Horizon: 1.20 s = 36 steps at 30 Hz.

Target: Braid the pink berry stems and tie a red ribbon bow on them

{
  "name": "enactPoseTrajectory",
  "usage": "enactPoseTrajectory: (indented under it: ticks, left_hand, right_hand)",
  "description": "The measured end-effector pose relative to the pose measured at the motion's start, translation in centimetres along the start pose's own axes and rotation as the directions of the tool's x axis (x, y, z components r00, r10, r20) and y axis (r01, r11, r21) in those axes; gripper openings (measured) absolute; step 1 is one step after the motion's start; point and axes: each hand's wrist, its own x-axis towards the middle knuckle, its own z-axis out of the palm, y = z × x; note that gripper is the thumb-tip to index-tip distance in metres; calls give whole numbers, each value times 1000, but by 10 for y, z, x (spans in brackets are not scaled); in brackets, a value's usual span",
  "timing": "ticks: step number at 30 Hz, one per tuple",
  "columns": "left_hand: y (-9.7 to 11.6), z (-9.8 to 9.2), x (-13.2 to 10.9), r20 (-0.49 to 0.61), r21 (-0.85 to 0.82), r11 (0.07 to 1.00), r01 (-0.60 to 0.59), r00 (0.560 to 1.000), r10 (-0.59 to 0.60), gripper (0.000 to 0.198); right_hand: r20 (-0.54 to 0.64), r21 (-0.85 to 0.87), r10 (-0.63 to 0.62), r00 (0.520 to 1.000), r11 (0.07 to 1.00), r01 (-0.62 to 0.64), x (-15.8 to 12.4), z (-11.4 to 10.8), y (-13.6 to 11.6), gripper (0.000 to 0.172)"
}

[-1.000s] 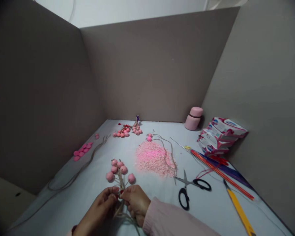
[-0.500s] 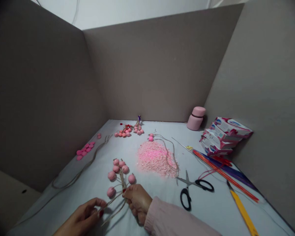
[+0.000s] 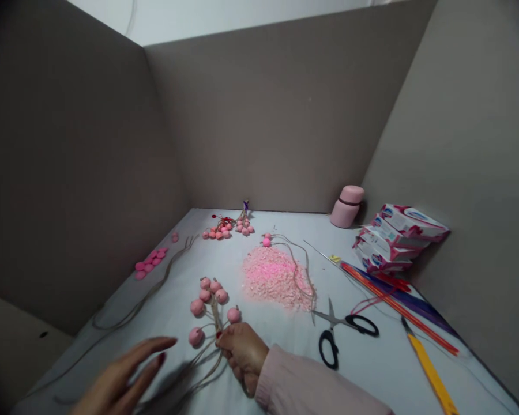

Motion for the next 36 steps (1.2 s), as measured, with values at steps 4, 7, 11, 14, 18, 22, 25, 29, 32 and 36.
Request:
enactPoseTrajectory:
  ticks: [4,7,11,14,18,22,25,29,32,36]
  left_hand:
    - [45,59,24,75,17,1000,20,997,-21,30]
    - [44,78,29,82,58,997,50,995,-55,26]
    - [34,76,33,2,77,996,-35,999,35,26]
    - [32,73,37,-23,62,997,-54,998,55,22]
    - [34,74,39,3,-27,998,62,998,-61,12]
    - [27,82,40,99,-266,953,143,988,-121,14]
    - [18,92,43,191,-498,839,220,971,-142,25]
    - [11,102,46,303,-620,717,320,940,-158,38]
    - [11,102,46,280,-661,676,326,943,-181,40]
    - [14,100,42,194,-670,684,288,958,-213,31]
  right_hand:
    - [5,-15,0,1000,1000,1,0,-2,0,23]
    - [9,-13,-24,1000,1000,24,0,-5,0,21]
    - [26,-14,-20,999,1000,20,0,-5,0,19]
    - [30,-10,-33,999,999,34,-1,-4,-2,19]
    - [45,-8,-36,998,999,37,0,-3,-1,18]
    - [42,-13,-48,998,999,48,2,-6,2,15]
    - [37,-27,-43,998,999,44,1,-6,2,16]
    - [64,-75,-46,997,996,51,-2,-6,1,18]
    - [60,-125,-94,994,987,101,-4,-9,0,17]
    - [-4,-208,-197,980,959,192,-12,-17,-1,12]
